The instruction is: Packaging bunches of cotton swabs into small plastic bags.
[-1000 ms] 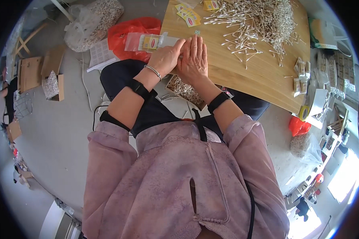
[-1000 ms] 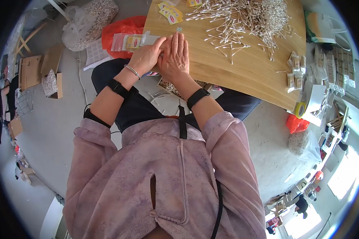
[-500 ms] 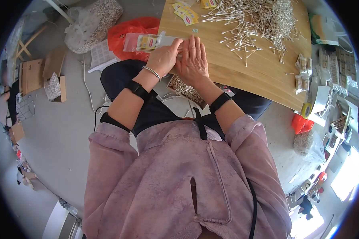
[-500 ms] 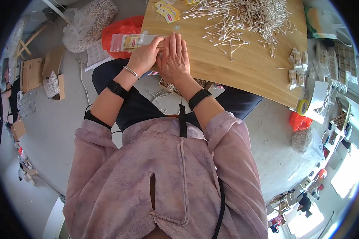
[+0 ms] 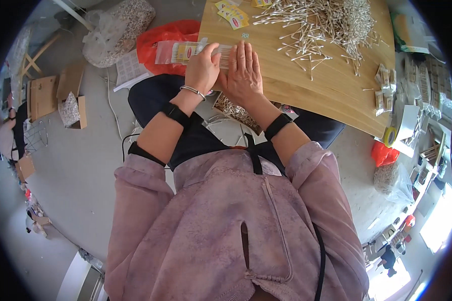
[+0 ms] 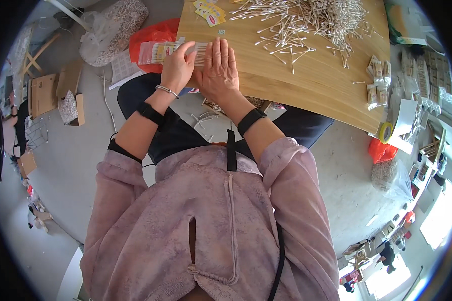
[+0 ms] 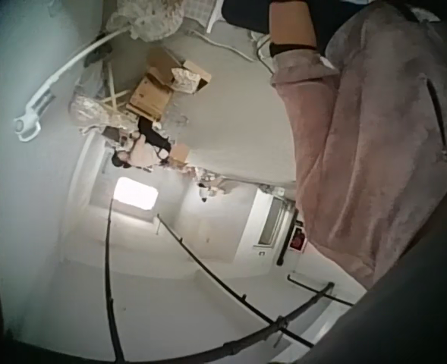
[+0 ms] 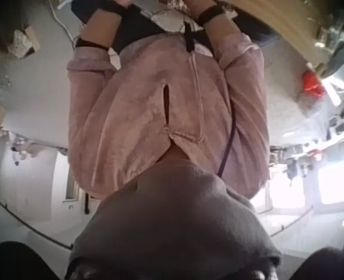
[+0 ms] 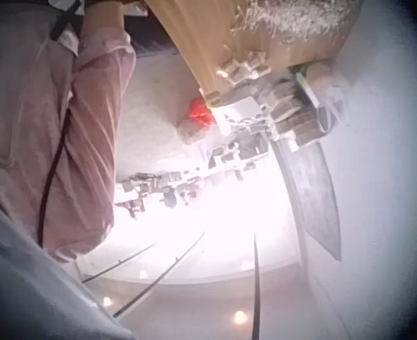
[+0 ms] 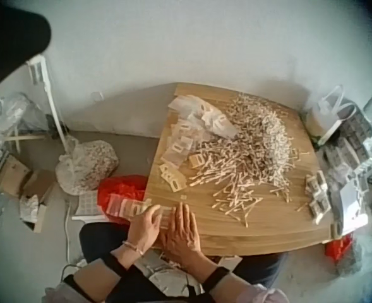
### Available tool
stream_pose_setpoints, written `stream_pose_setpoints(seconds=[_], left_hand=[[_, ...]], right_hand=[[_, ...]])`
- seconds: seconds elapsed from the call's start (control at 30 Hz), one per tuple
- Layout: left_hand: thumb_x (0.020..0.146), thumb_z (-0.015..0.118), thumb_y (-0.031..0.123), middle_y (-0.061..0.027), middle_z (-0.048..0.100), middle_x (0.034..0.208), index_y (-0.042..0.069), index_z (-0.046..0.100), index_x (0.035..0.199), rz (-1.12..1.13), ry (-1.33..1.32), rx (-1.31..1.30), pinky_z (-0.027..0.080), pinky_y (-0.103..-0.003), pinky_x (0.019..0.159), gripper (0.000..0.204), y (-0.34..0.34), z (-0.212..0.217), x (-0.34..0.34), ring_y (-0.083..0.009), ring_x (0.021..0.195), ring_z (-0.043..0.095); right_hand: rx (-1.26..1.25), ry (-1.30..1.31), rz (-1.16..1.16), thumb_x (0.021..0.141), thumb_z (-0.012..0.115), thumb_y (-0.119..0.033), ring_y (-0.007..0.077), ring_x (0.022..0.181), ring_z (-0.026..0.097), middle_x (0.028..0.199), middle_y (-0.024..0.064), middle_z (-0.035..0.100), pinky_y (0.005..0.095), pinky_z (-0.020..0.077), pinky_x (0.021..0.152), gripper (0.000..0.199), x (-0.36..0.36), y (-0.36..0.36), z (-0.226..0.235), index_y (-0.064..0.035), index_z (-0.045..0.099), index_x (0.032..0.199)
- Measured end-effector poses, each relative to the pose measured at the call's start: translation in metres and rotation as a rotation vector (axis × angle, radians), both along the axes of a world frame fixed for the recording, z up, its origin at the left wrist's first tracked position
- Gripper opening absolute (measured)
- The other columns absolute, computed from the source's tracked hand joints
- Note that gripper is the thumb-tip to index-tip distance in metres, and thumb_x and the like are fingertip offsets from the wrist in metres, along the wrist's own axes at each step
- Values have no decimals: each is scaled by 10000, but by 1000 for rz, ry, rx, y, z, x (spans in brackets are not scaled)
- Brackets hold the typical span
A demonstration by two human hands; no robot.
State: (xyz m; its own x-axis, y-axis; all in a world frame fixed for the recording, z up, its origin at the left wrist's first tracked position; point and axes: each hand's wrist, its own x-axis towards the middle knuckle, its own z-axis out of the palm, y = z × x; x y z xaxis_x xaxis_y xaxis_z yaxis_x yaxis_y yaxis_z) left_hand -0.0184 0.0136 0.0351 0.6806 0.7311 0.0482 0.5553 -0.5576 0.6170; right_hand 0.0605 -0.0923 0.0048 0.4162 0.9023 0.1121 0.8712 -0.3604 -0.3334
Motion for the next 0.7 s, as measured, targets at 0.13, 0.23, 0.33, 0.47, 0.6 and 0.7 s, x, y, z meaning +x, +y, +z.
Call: stream_pose_setpoints(seconds=[0.13, 0.23, 0.33, 0.47, 0.6, 0.7], left_hand=[[855, 572, 133, -193, 647, 897, 102, 601, 1103, 25, -16, -83, 501, -453, 699, 252, 1, -2, -1, -389, 801, 617], [852, 572, 132, -189, 649, 919, 107, 595, 1127, 5, 0, -32, 500, -451, 710, 277, -1, 0, 3, -385, 814, 618], [849, 571, 130, -182, 648, 954, 107, 592, 1135, 22, 52, -49, 500, -453, 716, 288, 0, -2, 2, -376, 815, 622], [882, 523, 114, -196, 627, 1043, 90, 572, 1159, 13, 3, -78, 498, -434, 764, 282, -5, -4, 0, -375, 900, 606], [969, 413, 153, -192, 536, 1240, 42, 489, 1263, -11, -403, -71, 424, -369, 938, 323, -6, -20, -3, -332, 1134, 516], [1006, 356, 241, -165, 455, 1354, 23, 407, 1346, -26, -597, -256, 326, -332, 1043, 407, -13, -16, 2, -266, 1269, 421]], right_hand=[[9, 6, -1, 890, 403, -408, 379, 1402, 108, 1484, 255, 165, 459, 98, 1140, 729, -1, 1, -1, 74, 215, 1404], [-9, -45, -18, 890, 401, -410, 378, 1401, 115, 1480, 256, 176, 456, 102, 1140, 725, 1, 2, -1, 75, 223, 1400], [1, -13, 7, 889, 398, -410, 381, 1399, 119, 1477, 256, 186, 458, 101, 1140, 725, 1, 1, 1, 80, 226, 1395], [-16, -21, -14, 891, 385, -417, 383, 1400, 116, 1480, 256, 179, 457, 96, 1141, 727, -1, 2, 0, 82, 226, 1396], [5, 27, -41, 894, 365, -429, 373, 1406, 91, 1488, 253, 160, 454, 64, 1144, 737, -6, 6, -2, 85, 215, 1402], [21, 45, -69, 899, 349, -426, 366, 1411, 71, 1491, 249, 153, 450, 45, 1146, 736, -6, 5, -3, 88, 204, 1405]])
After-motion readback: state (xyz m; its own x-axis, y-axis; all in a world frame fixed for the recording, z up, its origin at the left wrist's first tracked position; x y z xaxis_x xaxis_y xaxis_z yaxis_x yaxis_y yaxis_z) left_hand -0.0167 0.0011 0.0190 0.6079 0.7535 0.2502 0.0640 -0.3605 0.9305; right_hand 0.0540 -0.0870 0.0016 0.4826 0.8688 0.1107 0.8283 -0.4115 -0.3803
